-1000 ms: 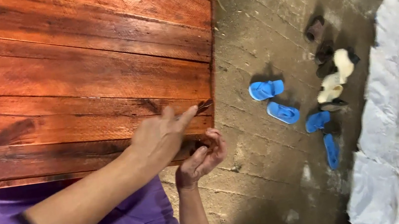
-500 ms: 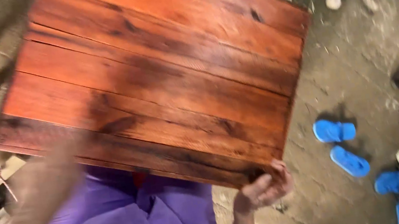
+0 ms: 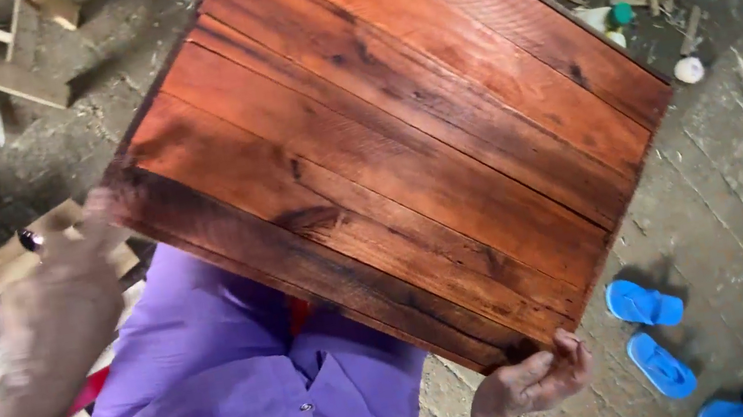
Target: Applying wood stain to a wooden panel by rubbing it in with a cloth to ensure even coverage.
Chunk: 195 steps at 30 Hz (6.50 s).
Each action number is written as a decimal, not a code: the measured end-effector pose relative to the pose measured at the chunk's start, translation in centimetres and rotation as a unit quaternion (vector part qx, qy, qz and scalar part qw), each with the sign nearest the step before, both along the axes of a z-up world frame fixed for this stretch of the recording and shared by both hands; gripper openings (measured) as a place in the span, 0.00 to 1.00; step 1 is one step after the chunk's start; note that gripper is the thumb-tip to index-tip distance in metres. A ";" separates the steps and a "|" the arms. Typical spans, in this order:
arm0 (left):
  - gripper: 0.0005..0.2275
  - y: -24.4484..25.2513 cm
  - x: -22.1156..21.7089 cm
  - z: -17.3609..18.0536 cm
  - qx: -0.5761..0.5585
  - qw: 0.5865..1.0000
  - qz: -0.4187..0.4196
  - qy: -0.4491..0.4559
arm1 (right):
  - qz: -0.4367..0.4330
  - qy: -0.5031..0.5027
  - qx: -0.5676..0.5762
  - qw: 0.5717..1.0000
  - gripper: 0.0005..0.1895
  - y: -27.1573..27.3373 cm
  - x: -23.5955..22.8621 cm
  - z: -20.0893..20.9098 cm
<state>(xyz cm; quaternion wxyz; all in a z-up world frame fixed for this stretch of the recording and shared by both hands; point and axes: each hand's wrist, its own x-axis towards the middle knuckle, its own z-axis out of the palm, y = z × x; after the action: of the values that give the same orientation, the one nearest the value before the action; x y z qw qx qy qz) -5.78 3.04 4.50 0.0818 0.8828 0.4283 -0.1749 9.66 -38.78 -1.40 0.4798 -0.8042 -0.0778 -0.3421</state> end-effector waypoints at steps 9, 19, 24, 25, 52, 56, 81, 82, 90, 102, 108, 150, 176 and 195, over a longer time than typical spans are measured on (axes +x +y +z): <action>0.42 -7.2 -3.2 -4.1 -0.157 0.974 -0.166 -0.006 | -0.017 0.038 -0.033 0.999 0.18 0.1 -0.2 0.8; 0.31 -5.4 -3.4 -4.6 0.150 0.960 -0.189 -0.142 | 0.008 0.024 -0.035 0.999 0.18 -0.3 0.2 0.1; 0.34 -3.5 -2.9 -4.3 0.269 0.890 -0.367 -0.021 | 0.011 0.048 -0.020 0.999 0.21 -0.4 0.1 0.0; 0.30 -1.9 -2.5 -3.2 0.184 0.954 -0.230 -0.064 | 0.013 0.049 -0.026 0.998 0.20 -0.5 0.1 -0.1; 0.33 8.3 14.8 6.2 -0.110 0.989 -0.091 -0.041 | -0.020 0.085 -0.078 0.993 0.19 0.2 0.1 0.7; 0.26 7.3 11.6 5.2 -0.135 0.986 -0.043 -0.092 | -0.022 0.107 -0.057 0.992 0.21 0.2 -0.1 0.6; 0.34 14.5 39.8 0.7 -0.068 0.962 -0.197 -0.176 | -0.056 0.120 -0.068 0.989 0.20 -1.5 0.6 -2.6; 0.33 14.2 40.4 1.4 -0.066 0.969 -0.181 -0.154 | -0.065 0.136 -0.069 0.986 0.19 -1.4 0.6 -2.4; 0.28 13.7 34.7 2.7 -0.042 0.966 -0.211 -0.145 | -0.069 0.163 -0.038 0.983 0.19 -0.4 0.2 -0.9; 0.37 7.6 21.2 6.8 -0.057 0.991 -0.112 -0.039 | -0.047 0.096 -0.083 0.991 0.17 0.1 0.4 -0.1; 0.32 10.7 27.4 4.7 -0.089 0.978 -0.140 -0.123 | -0.039 0.114 -0.068 0.990 0.16 -0.1 0.4 -0.3; 0.37 -4.5 18.8 4.3 -0.084 0.965 -0.246 -0.033 | -0.045 0.083 -0.050 0.994 0.15 -0.5 0.6 -0.7; 0.37 -8.3 23.9 4.8 0.079 0.941 -0.325 -0.058 | -0.012 0.022 -0.028 0.999 0.18 -0.4 0.4 0.3; 0.30 -23.6 24.5 1.3 -0.017 0.854 -0.460 -0.241 | -0.020 0.017 -0.067 0.997 0.20 -0.4 0.5 -0.2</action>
<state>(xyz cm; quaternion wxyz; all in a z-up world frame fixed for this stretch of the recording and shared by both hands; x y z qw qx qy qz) 18.75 -20.60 5.85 0.1077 0.9920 -0.0631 0.0179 10.13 -39.19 -1.58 0.4191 -0.8417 -0.0765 -0.3318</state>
